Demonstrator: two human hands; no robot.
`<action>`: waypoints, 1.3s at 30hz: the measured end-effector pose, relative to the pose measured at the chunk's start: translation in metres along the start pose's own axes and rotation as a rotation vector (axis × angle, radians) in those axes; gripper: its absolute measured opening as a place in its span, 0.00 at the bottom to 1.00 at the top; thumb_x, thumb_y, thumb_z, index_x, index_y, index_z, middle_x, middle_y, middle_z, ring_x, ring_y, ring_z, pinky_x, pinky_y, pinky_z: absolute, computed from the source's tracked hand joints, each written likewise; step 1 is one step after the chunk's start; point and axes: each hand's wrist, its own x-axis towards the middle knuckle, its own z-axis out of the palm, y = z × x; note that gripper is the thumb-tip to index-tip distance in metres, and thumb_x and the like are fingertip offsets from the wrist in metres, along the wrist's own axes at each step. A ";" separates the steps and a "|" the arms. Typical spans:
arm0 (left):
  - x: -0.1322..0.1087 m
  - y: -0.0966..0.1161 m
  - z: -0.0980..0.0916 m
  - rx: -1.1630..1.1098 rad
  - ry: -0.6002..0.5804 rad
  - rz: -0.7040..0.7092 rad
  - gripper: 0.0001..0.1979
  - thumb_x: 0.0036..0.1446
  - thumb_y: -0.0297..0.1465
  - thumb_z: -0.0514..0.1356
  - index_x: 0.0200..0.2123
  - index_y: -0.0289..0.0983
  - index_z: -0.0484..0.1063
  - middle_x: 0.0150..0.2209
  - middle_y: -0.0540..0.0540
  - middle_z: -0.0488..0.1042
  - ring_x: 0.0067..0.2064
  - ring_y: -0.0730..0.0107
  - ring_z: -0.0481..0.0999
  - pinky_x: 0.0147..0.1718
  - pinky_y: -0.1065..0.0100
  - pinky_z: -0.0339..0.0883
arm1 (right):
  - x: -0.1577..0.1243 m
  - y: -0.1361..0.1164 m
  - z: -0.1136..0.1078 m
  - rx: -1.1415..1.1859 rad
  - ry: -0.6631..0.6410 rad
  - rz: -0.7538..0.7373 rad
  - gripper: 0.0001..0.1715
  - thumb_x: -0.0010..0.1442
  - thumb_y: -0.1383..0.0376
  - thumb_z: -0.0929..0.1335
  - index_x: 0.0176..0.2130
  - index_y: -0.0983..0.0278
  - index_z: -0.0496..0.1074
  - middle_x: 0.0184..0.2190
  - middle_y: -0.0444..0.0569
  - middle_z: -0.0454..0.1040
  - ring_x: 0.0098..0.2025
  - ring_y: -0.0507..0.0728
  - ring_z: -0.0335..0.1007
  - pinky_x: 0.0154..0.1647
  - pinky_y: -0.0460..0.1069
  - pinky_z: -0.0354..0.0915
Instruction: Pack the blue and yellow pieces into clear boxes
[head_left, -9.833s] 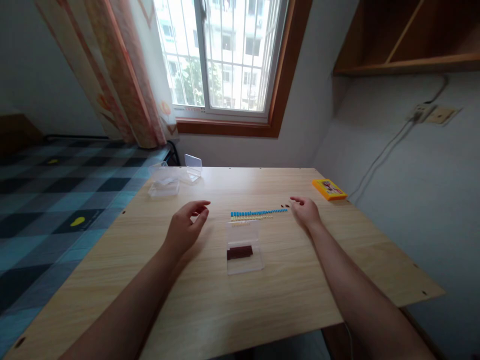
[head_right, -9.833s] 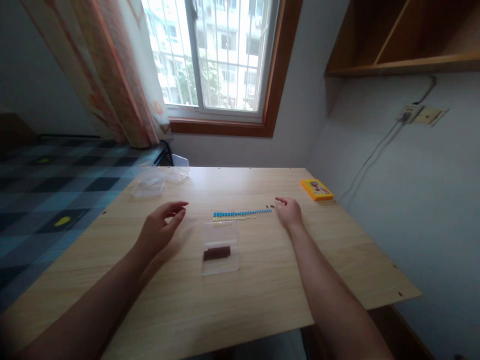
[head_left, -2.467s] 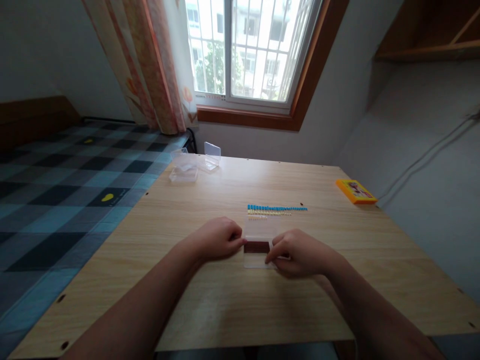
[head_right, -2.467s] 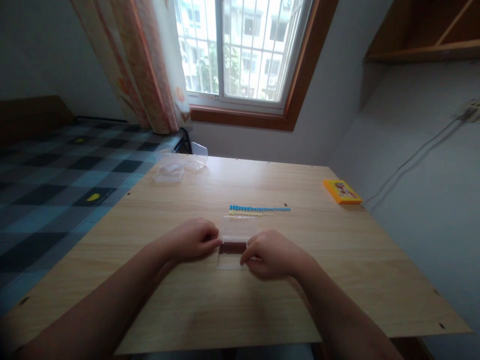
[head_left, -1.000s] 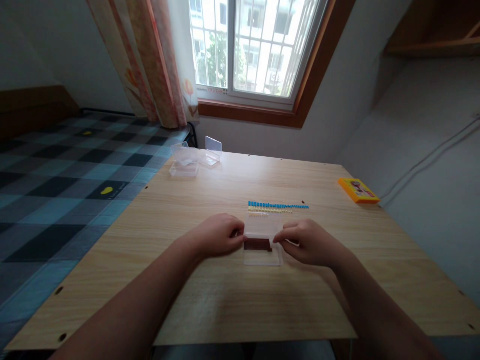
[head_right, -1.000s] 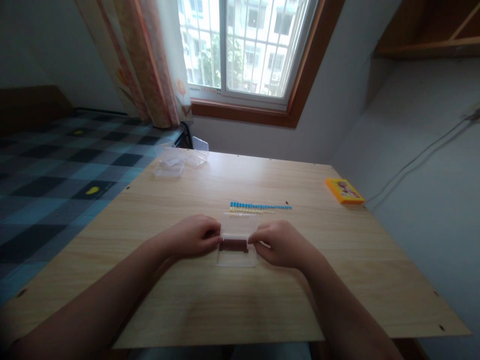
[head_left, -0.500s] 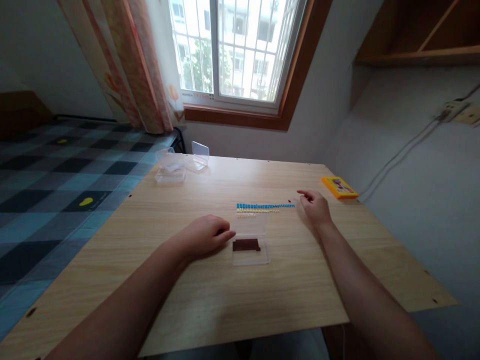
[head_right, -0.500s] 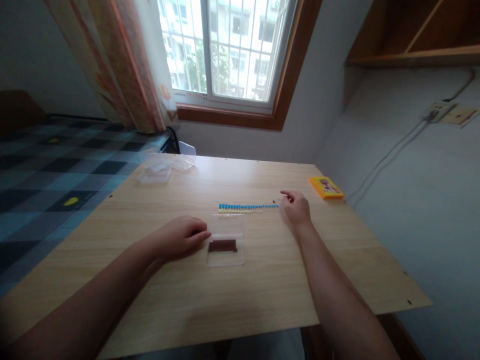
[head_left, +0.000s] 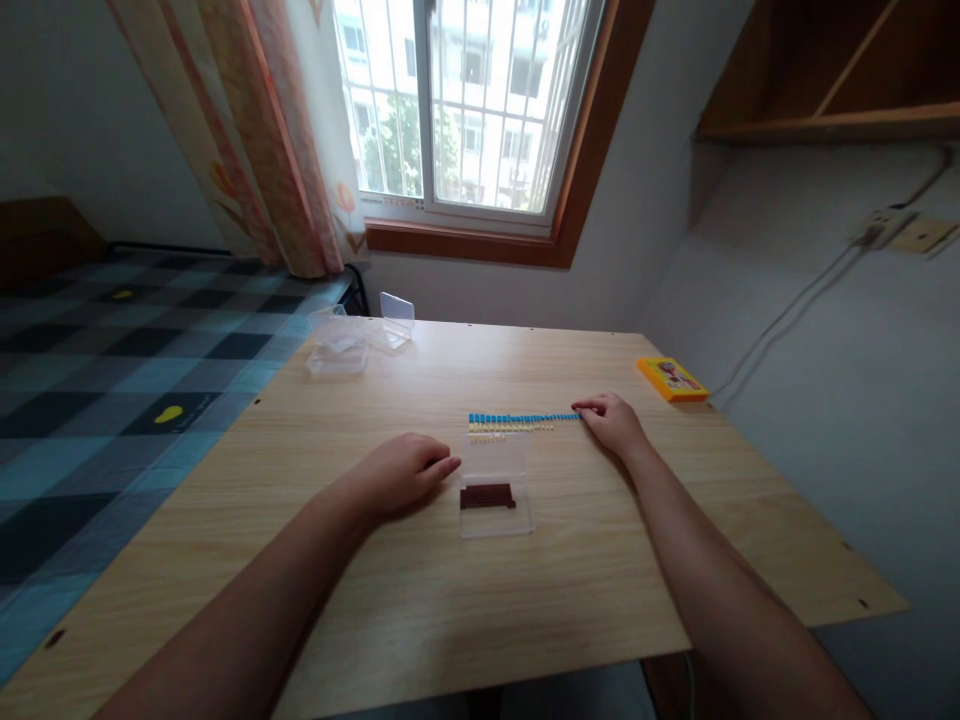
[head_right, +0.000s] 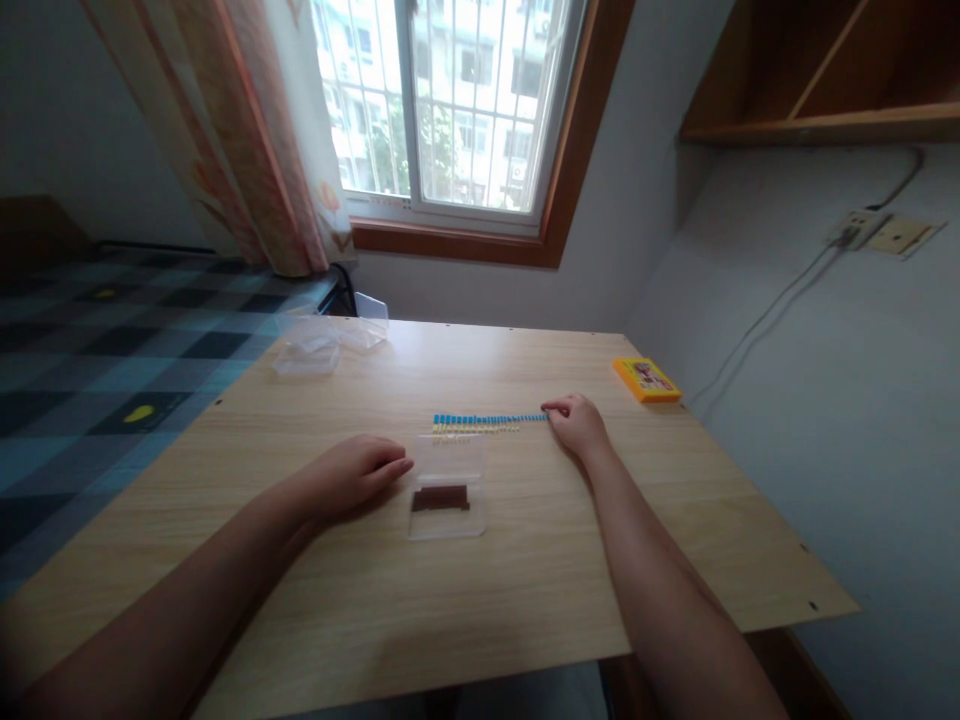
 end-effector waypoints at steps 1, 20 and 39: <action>0.000 0.000 0.000 -0.002 0.000 0.000 0.24 0.69 0.43 0.49 0.26 0.38 0.72 0.30 0.43 0.77 0.32 0.64 0.71 0.32 0.64 0.55 | 0.000 0.000 0.000 -0.010 -0.008 -0.004 0.17 0.60 0.63 0.67 0.42 0.62 0.85 0.41 0.52 0.81 0.42 0.57 0.75 0.48 0.50 0.68; 0.000 0.002 -0.002 0.015 -0.010 -0.006 0.24 0.69 0.42 0.49 0.25 0.37 0.71 0.29 0.43 0.76 0.32 0.64 0.70 0.32 0.64 0.54 | -0.001 0.013 -0.016 -0.112 0.013 0.239 0.14 0.56 0.65 0.70 0.39 0.61 0.85 0.38 0.51 0.85 0.42 0.61 0.80 0.43 0.50 0.68; -0.001 0.002 -0.001 0.002 -0.006 -0.015 0.23 0.68 0.43 0.50 0.26 0.38 0.73 0.30 0.44 0.77 0.32 0.64 0.71 0.31 0.64 0.54 | -0.007 -0.012 -0.038 -0.069 -0.037 0.151 0.16 0.60 0.60 0.70 0.41 0.66 0.84 0.37 0.56 0.84 0.38 0.61 0.78 0.40 0.51 0.68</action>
